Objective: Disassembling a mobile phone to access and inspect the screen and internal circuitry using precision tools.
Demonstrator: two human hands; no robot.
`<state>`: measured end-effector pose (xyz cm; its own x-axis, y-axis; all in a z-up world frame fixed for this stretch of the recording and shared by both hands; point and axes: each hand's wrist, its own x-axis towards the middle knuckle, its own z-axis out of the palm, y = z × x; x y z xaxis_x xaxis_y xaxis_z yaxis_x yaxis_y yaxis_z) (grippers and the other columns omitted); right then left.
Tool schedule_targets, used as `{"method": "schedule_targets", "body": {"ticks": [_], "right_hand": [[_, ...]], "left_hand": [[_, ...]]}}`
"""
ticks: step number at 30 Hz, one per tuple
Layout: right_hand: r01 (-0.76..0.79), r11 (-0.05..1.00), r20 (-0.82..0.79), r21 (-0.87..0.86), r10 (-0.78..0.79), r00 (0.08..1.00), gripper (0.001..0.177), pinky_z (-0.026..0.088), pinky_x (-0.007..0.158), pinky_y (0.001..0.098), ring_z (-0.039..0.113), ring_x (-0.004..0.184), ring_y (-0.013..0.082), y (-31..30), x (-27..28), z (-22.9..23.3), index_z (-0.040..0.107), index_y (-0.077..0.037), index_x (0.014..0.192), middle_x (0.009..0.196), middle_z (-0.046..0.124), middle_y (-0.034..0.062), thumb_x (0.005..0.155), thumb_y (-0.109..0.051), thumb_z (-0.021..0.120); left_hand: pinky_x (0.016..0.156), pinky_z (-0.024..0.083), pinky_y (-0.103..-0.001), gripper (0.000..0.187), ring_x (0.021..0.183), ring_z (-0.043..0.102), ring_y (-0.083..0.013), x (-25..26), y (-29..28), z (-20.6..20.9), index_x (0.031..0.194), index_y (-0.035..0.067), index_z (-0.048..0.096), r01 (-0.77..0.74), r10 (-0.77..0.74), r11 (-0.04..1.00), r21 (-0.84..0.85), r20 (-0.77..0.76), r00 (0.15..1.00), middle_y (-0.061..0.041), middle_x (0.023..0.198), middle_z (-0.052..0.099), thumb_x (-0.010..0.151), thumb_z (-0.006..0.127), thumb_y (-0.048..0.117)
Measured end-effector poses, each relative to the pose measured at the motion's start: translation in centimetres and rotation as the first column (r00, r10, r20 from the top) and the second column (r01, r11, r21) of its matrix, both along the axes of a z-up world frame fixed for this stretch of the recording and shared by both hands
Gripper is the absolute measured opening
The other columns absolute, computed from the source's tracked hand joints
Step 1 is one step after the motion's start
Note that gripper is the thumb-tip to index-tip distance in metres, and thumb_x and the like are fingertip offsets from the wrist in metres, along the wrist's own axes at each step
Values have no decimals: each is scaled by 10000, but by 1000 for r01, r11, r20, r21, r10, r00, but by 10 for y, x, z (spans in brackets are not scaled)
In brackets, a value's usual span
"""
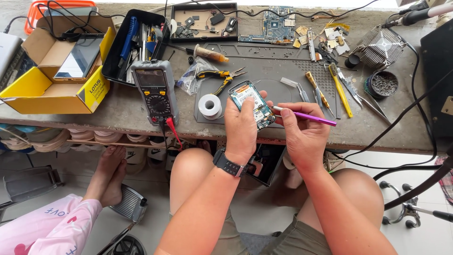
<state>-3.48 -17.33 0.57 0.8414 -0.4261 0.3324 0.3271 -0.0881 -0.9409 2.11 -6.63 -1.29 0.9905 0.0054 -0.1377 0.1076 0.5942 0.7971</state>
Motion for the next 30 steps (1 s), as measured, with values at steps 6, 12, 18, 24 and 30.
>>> {"method": "schedule_targets", "body": {"ticks": [6, 12, 18, 24, 30], "right_hand": [[0, 1000, 9, -26, 1, 1000, 125, 705, 810, 393, 815, 979, 309, 1, 1, -5, 659, 63, 1097, 1098, 776, 295, 1076, -14, 756], [4, 1000, -11, -20, -4, 1000, 128, 703, 812, 370, 808, 978, 275, 1, 2, -4, 662, 52, 1092, 1094, 781, 279, 1072, -24, 763], [-18, 1000, -17, -18, 18, 1000, 125, 704, 809, 391, 810, 969, 286, 0, 2, -5, 657, 53, 1095, 1099, 778, 292, 1078, -20, 758], [-29, 1000, -34, 0, 29, 999, 125, 707, 821, 390, 811, 966, 282, 0, 1, -2, 663, 46, 1098, 1101, 782, 289, 1072, -24, 763], [-44, 999, -35, 11, 44, 998, 122, 709, 822, 393, 810, 972, 284, 1, 2, 0, 665, 45, 1090, 1083, 783, 291, 1065, -17, 768]], "left_hand": [[752, 721, -469, 424, 990, 797, -326, 6, -2, -19, 1512, -11, 412, -10, 9, 997, 70, 16, 1000, -296, 1241, 750, 1103, 480, 79], [743, 726, -457, 432, 980, 797, -320, 7, -4, -20, 1520, -8, 398, -12, 10, 996, 87, 28, 1000, -291, 1234, 750, 1105, 470, 87], [762, 726, -451, 447, 1003, 789, -308, 5, -1, -14, 1529, -8, 390, 2, -6, 995, 102, 40, 999, -284, 1246, 747, 1098, 462, 82], [756, 730, -438, 419, 1003, 790, -294, 3, 2, -10, 1506, -5, 426, 3, -6, 997, 78, 42, 999, -276, 1238, 759, 1099, 480, 83], [734, 729, -422, 384, 1000, 789, -275, 2, 5, -9, 1479, 9, 449, 21, -23, 997, 72, 37, 999, -261, 1238, 763, 1104, 479, 88]]}}
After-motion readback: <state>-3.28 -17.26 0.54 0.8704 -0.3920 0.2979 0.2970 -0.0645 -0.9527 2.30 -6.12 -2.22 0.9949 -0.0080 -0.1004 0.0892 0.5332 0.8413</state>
